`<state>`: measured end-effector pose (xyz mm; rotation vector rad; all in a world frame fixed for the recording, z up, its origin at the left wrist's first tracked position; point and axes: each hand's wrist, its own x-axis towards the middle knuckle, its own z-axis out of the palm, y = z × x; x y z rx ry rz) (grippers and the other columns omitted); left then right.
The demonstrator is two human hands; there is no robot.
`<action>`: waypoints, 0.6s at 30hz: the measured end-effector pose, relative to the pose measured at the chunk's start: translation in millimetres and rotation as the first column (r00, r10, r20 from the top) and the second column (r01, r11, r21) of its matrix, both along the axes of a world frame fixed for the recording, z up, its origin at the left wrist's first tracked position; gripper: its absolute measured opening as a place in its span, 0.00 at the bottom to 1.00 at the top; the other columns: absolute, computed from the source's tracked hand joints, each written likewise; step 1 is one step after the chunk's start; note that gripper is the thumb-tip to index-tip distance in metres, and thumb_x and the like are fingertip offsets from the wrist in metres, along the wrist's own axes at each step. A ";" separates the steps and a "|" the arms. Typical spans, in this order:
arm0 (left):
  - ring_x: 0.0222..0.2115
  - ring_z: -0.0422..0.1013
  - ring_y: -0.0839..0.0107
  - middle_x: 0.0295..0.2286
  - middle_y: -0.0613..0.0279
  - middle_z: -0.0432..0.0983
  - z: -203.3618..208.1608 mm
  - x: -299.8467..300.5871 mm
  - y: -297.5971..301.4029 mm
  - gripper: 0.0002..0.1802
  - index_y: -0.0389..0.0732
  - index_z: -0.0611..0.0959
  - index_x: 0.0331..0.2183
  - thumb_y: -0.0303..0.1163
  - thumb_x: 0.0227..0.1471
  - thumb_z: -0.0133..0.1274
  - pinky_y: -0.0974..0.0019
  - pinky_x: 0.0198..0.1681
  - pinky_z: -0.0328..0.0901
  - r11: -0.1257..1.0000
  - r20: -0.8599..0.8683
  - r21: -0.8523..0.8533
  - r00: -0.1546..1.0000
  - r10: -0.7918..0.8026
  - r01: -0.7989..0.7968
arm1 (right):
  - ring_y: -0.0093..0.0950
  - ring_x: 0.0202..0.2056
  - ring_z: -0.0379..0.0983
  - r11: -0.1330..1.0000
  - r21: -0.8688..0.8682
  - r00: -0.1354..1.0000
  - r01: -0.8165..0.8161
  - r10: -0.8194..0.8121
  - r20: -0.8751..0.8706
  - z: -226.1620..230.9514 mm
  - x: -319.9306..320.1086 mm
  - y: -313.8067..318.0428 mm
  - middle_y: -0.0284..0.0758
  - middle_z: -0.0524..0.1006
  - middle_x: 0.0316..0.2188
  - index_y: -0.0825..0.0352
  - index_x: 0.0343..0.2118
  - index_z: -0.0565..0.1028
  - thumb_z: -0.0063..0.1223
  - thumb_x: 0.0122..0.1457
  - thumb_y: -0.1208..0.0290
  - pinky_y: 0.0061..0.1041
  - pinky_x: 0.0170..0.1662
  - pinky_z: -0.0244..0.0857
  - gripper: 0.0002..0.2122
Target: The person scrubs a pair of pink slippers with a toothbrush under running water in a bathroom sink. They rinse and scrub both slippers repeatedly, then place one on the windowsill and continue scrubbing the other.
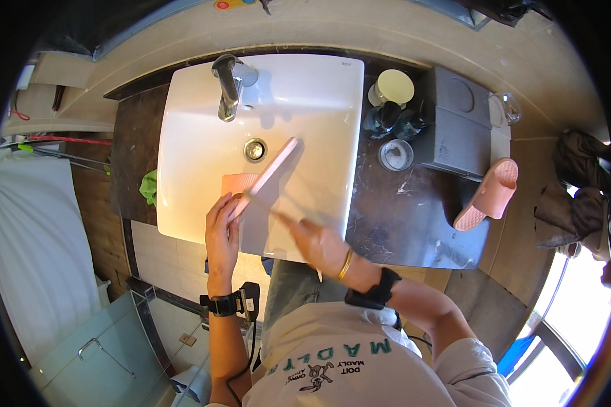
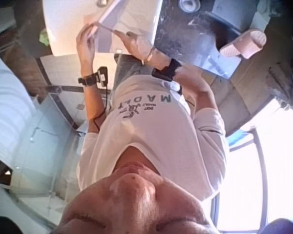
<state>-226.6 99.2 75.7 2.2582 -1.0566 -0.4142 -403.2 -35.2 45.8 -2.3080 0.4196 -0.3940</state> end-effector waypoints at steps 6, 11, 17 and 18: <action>0.49 0.65 0.57 0.49 0.54 0.66 -1.2 1.2 0.7 0.21 0.38 0.75 0.45 0.13 0.47 0.45 0.62 0.49 0.65 0.999 -0.056 -0.031 0.998 0.026 -0.028 | 0.32 0.16 0.70 0.989 -0.028 0.988 0.145 -0.146 -0.051 -15.3 2.7 3.1 0.36 0.71 0.20 0.60 0.58 0.60 0.45 0.49 0.78 0.30 0.18 0.64 0.29; 0.49 0.65 0.57 0.49 0.53 0.66 -3.2 3.3 0.0 0.21 0.38 0.75 0.45 0.14 0.47 0.44 0.62 0.49 0.65 1.000 -0.023 -0.024 1.000 0.011 -0.011 | 0.33 0.16 0.70 0.999 -0.049 1.000 0.018 -0.018 0.004 -17.4 4.3 4.2 0.36 0.70 0.20 0.60 0.59 0.60 0.44 0.50 0.79 0.31 0.18 0.64 0.29; 0.48 0.65 0.57 0.48 0.53 0.67 -6.0 2.3 0.9 0.21 0.37 0.75 0.44 0.14 0.47 0.44 0.62 0.49 0.65 0.999 0.010 -0.049 1.000 0.013 -0.013 | 0.35 0.18 0.71 0.988 -0.039 0.988 0.151 -0.152 -0.040 -14.3 4.8 2.6 0.38 0.71 0.21 0.61 0.58 0.59 0.43 0.50 0.80 0.32 0.20 0.67 0.29; 0.48 0.65 0.57 0.48 0.53 0.67 -6.7 1.6 1.2 0.20 0.37 0.75 0.44 0.14 0.47 0.44 0.62 0.50 0.65 0.999 0.025 -0.037 1.000 0.017 -0.016 | 0.35 0.18 0.71 0.997 -0.011 0.997 0.074 -0.074 -0.020 -13.3 4.0 1.0 0.38 0.71 0.21 0.61 0.58 0.60 0.43 0.50 0.80 0.31 0.19 0.67 0.28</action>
